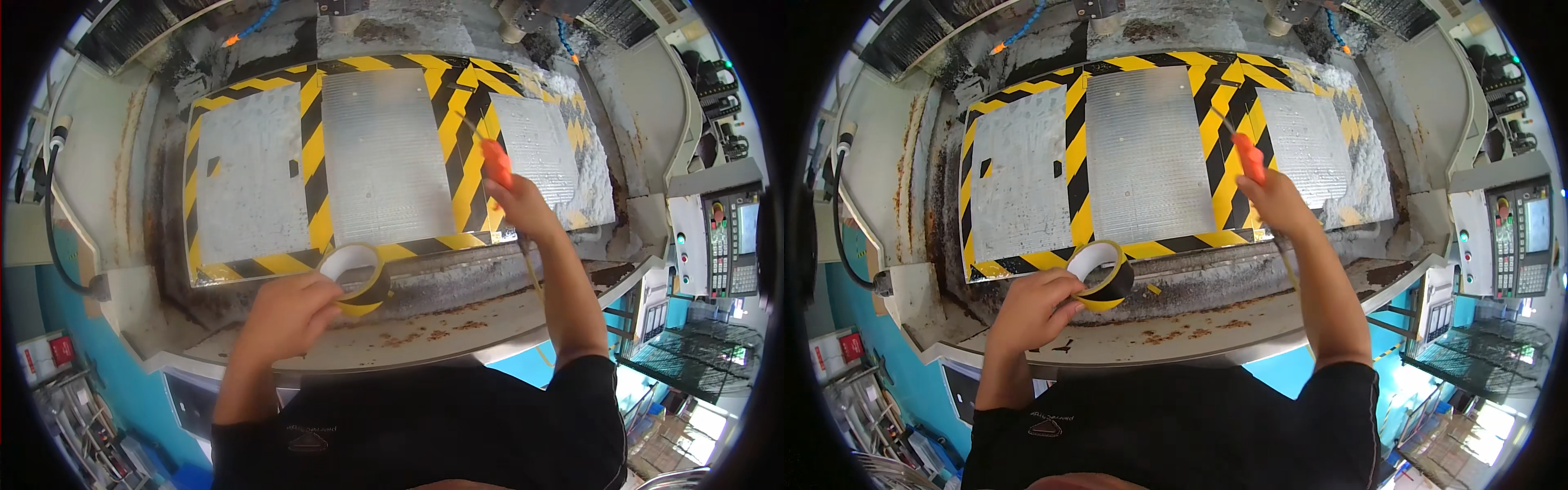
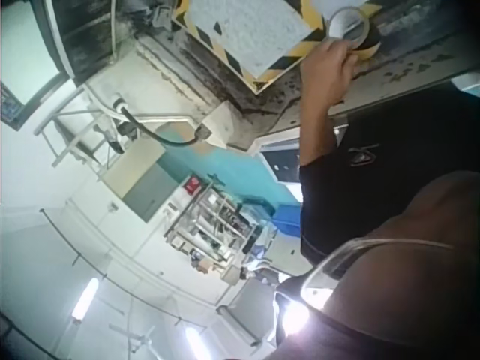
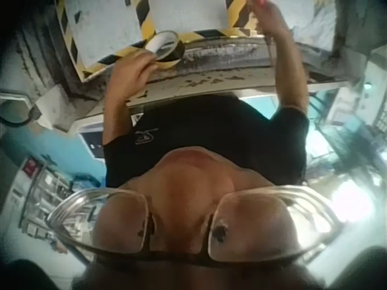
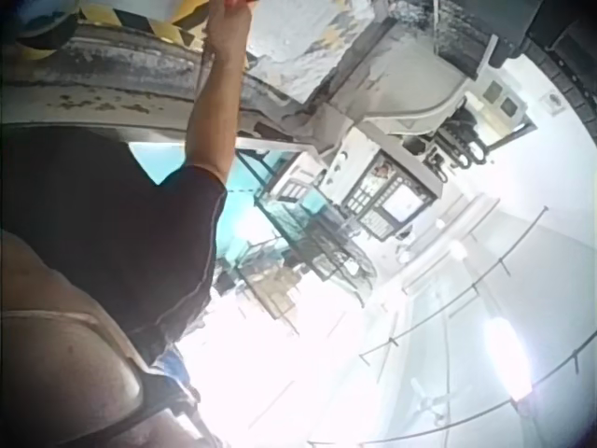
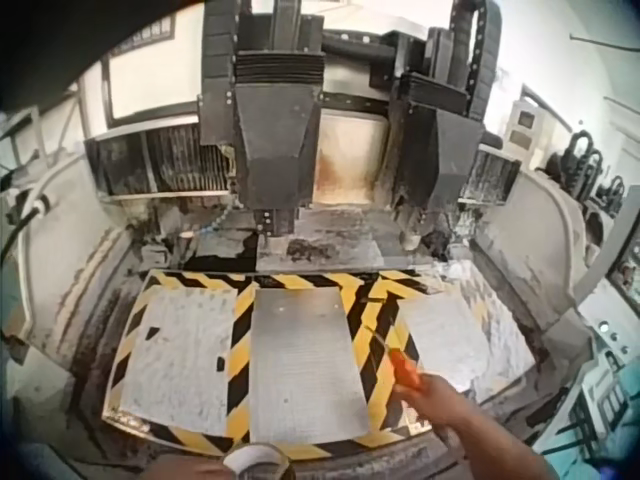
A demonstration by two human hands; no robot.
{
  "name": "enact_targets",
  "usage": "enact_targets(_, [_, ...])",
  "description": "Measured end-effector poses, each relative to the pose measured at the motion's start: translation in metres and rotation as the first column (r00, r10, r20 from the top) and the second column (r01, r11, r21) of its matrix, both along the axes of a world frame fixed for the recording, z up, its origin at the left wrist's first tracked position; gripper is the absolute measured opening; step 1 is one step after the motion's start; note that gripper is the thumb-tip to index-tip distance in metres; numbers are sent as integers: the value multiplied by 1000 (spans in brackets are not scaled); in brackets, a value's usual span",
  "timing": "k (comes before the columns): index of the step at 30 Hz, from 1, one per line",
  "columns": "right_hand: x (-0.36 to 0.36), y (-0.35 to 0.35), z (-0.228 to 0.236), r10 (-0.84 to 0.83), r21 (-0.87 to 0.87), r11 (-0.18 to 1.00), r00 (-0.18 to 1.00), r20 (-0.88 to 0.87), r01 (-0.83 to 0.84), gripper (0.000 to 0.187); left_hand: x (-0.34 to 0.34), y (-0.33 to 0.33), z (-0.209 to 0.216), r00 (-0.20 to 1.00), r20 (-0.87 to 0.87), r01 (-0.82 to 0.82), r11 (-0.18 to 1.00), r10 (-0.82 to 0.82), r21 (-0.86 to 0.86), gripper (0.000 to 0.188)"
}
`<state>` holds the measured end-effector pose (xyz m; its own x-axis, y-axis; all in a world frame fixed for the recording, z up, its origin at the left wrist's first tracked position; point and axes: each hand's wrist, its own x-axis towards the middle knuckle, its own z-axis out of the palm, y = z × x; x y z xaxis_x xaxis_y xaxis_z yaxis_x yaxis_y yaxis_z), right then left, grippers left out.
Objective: The person places a screen on a machine bed, blows air over it, and removes it. They then clean the bed with an air nozzle, apply strips of tape to the surface, cut them with a blade, and press a button on the control panel.
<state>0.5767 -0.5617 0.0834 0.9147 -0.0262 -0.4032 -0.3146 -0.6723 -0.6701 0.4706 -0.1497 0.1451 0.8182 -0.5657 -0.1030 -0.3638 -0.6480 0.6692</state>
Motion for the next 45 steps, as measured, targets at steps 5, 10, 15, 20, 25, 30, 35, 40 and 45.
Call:
enact_targets(5, [-131, -85, 48, -327, -111, 935, 940, 94, 336, 39, -4, 0, 1, 994, 78, -69, 996, 73, -53, 25])
enact_targets(10, [-238, -143, 75, -164, -561, 725, 891, 422, 399, 40, -19, -13, -1, 965, 222, -113, 985, 140, -132, 23])
enact_targets(15, [-230, -47, 91, 214, -465, 832, 600, 771, 302, 62, -33, -44, -4, 937, 337, -45, 987, 94, -153, 21])
enact_targets(20, [-167, 98, 95, 665, -517, 745, 395, 634, -422, 60, -45, -64, 7, 939, 342, 73, 990, -28, -121, 28])
enact_targets(25, [-139, 82, 41, 370, 112, 837, 705, 605, -536, 55, -20, -53, 12, 961, -113, -273, 785, 254, -556, 33])
enact_targets(30, [-137, 78, 34, 59, 694, 682, 963, 263, -231, 48, -6, -27, 1, 778, -595, -557, 662, 203, -502, 35])
enact_targets(35, [-129, 80, 30, 57, 715, 643, 948, 313, -274, 48, -9, -47, -4, 527, -847, -723, 487, -72, -490, 37])
enact_targets(40, [-126, 70, 24, 65, 712, 636, 940, 334, -297, 47, -4, -53, -6, 530, -843, -724, 470, -89, -505, 35])
enact_targets(45, [-127, 60, 19, 70, 700, 633, 924, 376, -332, 48, -3, -61, -12, 560, -827, -709, 487, -49, -509, 31])
